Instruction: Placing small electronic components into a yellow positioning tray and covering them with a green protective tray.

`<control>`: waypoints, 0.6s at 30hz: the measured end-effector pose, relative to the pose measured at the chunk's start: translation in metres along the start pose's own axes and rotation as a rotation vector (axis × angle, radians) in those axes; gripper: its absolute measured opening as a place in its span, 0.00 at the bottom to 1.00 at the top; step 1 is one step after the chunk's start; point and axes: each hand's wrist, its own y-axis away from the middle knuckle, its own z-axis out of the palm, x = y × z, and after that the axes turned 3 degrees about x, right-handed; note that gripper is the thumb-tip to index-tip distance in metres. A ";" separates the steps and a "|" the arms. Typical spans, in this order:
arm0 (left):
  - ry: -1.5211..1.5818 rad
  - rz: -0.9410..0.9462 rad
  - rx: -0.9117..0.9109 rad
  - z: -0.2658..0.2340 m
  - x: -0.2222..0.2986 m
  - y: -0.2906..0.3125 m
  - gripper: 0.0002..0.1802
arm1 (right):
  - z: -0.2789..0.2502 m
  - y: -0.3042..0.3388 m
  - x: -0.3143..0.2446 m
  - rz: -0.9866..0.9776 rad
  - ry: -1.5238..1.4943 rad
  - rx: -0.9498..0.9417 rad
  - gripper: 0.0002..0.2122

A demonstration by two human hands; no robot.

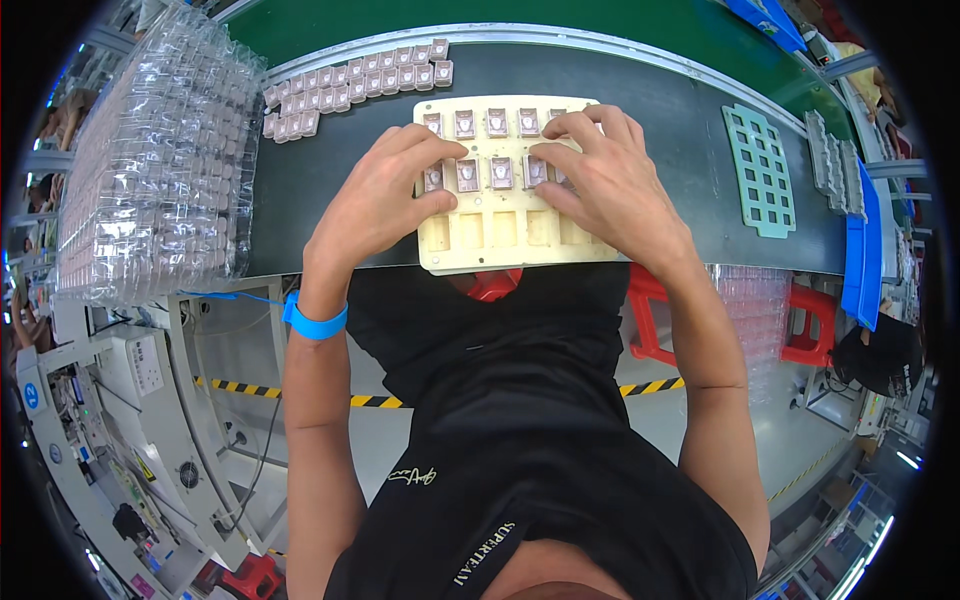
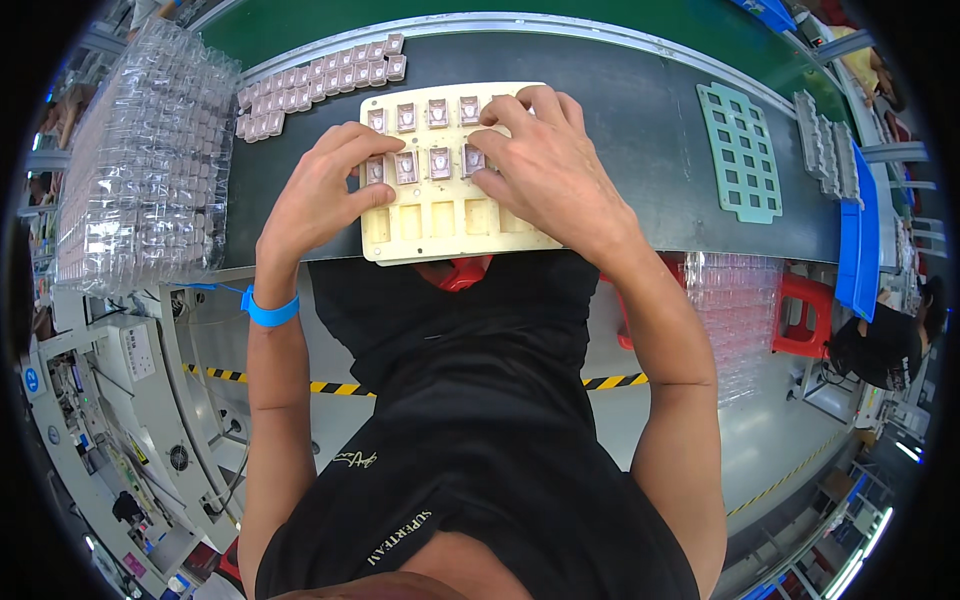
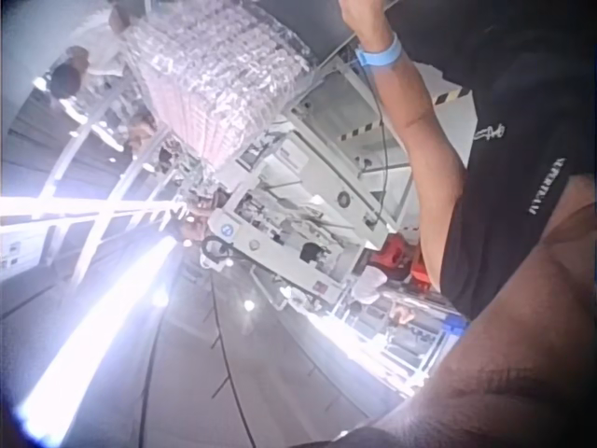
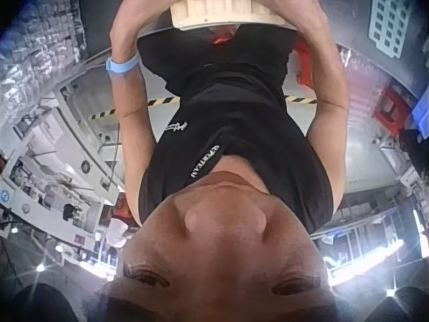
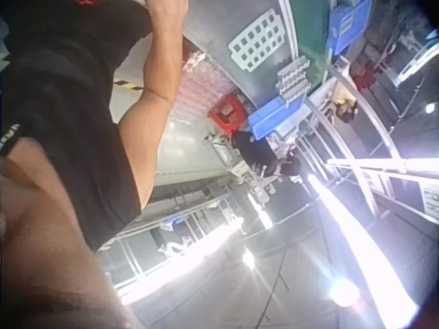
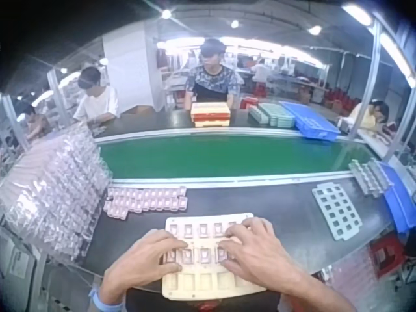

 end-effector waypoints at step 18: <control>-0.132 0.215 0.207 0.018 0.004 0.001 0.15 | -0.006 0.016 0.015 0.255 -0.127 -0.072 0.16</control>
